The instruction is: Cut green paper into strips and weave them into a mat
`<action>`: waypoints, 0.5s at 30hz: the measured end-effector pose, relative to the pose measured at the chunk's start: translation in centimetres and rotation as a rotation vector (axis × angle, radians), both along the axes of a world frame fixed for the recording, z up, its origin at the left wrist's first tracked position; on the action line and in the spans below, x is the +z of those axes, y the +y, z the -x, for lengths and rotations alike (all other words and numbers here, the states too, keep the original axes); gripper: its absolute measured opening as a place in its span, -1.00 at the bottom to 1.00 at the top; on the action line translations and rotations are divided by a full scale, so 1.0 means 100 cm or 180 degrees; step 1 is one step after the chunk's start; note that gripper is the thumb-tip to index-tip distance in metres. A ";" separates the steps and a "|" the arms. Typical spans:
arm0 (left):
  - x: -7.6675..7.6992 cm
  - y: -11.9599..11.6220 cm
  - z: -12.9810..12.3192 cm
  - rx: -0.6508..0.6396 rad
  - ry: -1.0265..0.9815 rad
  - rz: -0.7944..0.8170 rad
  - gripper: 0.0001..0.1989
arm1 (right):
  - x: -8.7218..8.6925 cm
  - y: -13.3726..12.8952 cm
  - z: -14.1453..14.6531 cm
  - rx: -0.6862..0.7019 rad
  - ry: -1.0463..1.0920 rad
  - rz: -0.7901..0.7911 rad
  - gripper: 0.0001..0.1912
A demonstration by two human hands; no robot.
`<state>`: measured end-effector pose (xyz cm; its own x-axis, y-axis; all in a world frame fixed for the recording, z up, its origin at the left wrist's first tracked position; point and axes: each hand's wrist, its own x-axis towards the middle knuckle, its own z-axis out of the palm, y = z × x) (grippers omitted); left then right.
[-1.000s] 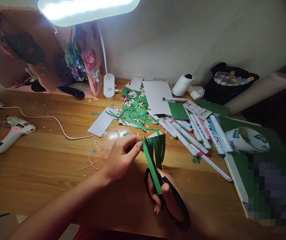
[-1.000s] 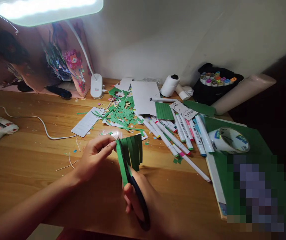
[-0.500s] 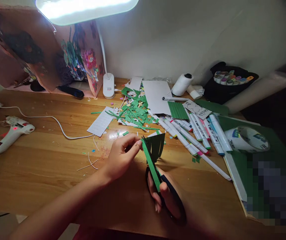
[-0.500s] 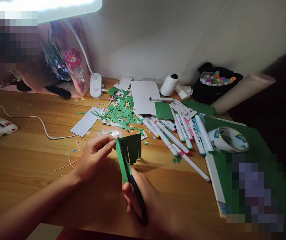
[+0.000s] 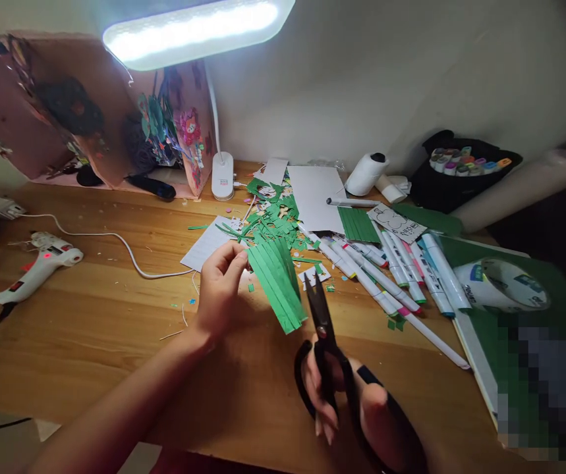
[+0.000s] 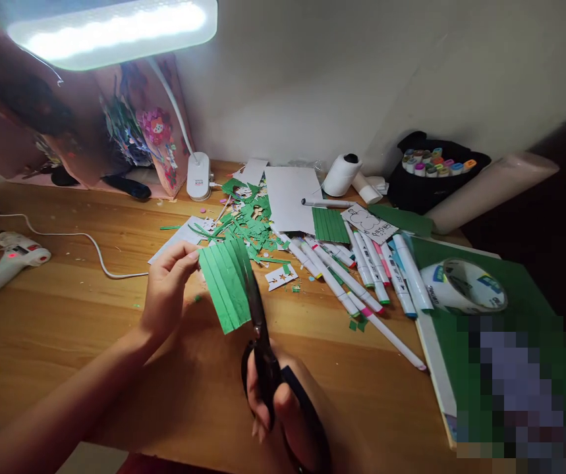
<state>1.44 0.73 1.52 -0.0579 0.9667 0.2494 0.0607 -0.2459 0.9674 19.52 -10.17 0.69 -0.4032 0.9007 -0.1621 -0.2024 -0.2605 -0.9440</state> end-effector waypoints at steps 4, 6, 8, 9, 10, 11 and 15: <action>0.001 -0.004 -0.004 -0.0233 0.0097 -0.0021 -0.79 | -0.008 0.002 -0.001 -0.0010 0.0335 0.0152 -0.33; 0.001 -0.007 -0.005 -0.0378 0.0198 -0.0078 -0.79 | -0.016 0.002 -0.003 0.0152 0.0296 0.0242 -0.35; 0.000 -0.008 -0.006 -0.0522 0.0311 -0.0163 -0.80 | -0.025 0.000 -0.005 0.0340 0.0162 0.0273 -0.36; 0.000 -0.009 -0.006 -0.0578 0.0357 -0.0201 -0.80 | -0.029 -0.001 -0.006 0.0408 0.0073 0.0280 -0.35; 0.000 -0.010 -0.006 -0.0615 0.0392 -0.0225 -0.80 | -0.032 -0.002 -0.007 0.0422 -0.0013 0.0280 -0.35; -0.001 -0.010 -0.006 -0.0640 0.0412 -0.0236 -0.80 | -0.035 -0.003 -0.007 0.0409 -0.0091 0.0287 -0.34; -0.003 -0.012 -0.007 -0.0774 0.0479 -0.0182 -0.78 | -0.037 -0.003 -0.009 0.0325 -0.0397 0.0200 -0.31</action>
